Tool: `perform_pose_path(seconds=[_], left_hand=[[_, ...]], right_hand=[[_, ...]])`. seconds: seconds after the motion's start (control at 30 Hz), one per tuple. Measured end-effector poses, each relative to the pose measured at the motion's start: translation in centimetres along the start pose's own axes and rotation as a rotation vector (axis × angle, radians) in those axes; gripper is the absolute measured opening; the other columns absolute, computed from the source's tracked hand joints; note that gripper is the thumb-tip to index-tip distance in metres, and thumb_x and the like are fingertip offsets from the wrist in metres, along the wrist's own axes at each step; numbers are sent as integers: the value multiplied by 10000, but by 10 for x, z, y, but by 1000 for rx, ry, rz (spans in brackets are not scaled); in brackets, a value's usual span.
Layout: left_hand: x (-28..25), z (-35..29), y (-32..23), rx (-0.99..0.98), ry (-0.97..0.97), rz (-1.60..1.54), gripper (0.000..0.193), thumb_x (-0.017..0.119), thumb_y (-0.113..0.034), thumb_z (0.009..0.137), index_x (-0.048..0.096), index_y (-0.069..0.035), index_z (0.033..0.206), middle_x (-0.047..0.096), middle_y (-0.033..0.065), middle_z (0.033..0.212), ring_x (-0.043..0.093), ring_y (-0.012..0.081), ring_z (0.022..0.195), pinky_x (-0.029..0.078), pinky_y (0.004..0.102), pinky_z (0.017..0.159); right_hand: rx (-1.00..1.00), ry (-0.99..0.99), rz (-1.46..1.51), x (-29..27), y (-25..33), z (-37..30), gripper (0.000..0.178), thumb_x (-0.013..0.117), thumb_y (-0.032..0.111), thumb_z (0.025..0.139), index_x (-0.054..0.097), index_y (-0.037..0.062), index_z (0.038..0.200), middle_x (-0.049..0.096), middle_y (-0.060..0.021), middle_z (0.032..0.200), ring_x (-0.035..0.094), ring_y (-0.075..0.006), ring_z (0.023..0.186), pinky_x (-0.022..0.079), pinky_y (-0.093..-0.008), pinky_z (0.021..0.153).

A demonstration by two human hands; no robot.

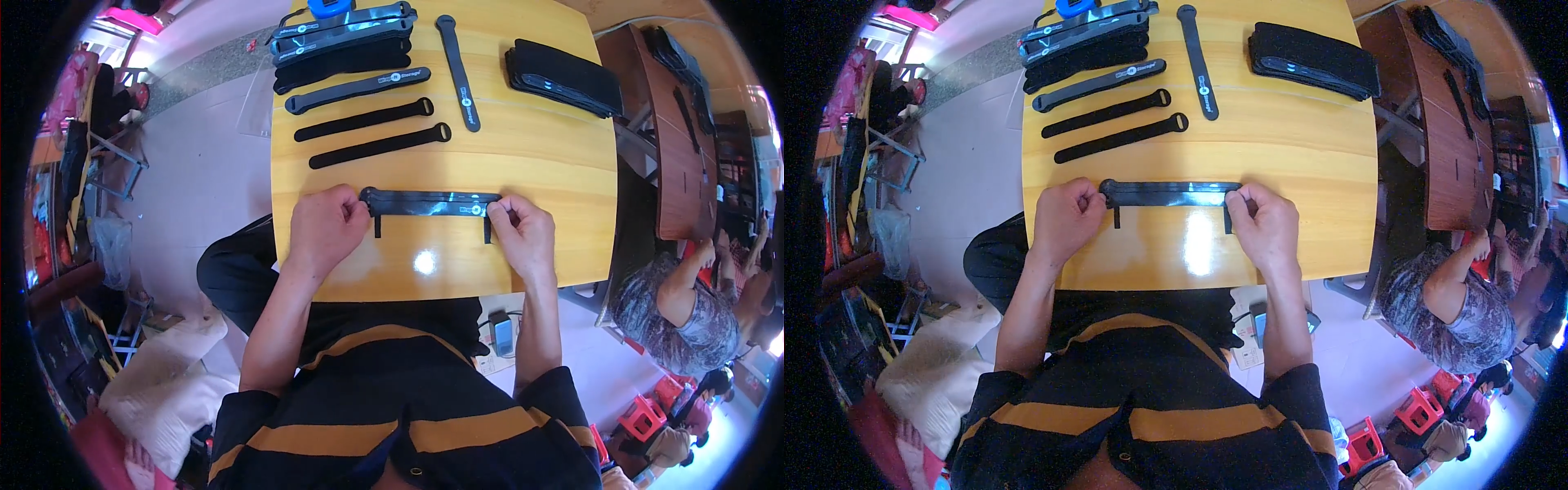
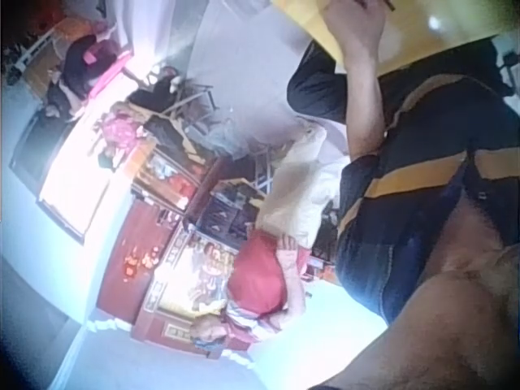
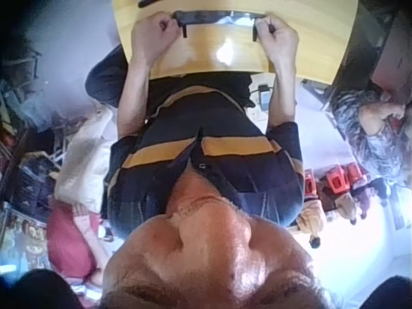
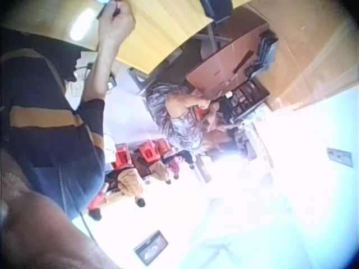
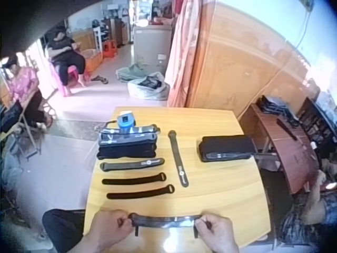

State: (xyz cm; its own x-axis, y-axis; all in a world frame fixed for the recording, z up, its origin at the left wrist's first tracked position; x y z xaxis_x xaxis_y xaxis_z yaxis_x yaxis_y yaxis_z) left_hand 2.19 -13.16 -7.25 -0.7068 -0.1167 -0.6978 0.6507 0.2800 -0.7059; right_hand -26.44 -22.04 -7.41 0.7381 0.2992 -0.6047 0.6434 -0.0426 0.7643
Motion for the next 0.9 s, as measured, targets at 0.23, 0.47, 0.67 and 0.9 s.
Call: perform_pose_path(seconds=[0.23,0.47,0.67,0.9], left_hand=[[-1,0,-1,0,3,-9,171,691,-114,848,628,-22,719,572,91,552,514,156,466,394,328,476],[-4,2,-1,33,-8,61,152,678,-154,824,657,-33,735,635,154,636,634,328,586,502,421,584],[-7,5,-3,36,32,113,155,664,-186,803,680,-45,740,673,168,708,669,380,694,541,475,671],[-8,12,5,28,127,179,164,659,-230,795,705,-76,764,700,147,777,683,366,758,552,481,696]], right_hand=[[19,-30,-57,1,5,0,228,711,211,902,680,17,785,648,-106,616,608,-186,535,488,-339,552],[-26,-47,-117,3,4,3,228,706,215,900,682,19,786,661,-138,638,647,-259,572,512,-366,584],[-5,-8,-313,-7,4,7,300,728,280,901,669,25,753,596,-74,587,541,-171,544,451,-326,555],[-13,-130,-611,-32,29,3,328,695,378,890,729,60,816,705,-177,745,693,-381,743,544,-472,698]])
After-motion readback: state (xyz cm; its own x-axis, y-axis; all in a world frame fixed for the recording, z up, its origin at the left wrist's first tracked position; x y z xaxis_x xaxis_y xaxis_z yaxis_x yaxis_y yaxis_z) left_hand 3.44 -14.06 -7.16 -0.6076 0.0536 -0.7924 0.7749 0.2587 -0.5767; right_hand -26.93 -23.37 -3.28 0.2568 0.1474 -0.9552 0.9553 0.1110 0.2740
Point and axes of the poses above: each hand's wrist, its own z-axis towards the middle knuckle, its own x-axis out of the palm, y = z × x, the point moved 2 cm from there along z, towards the middle knuckle
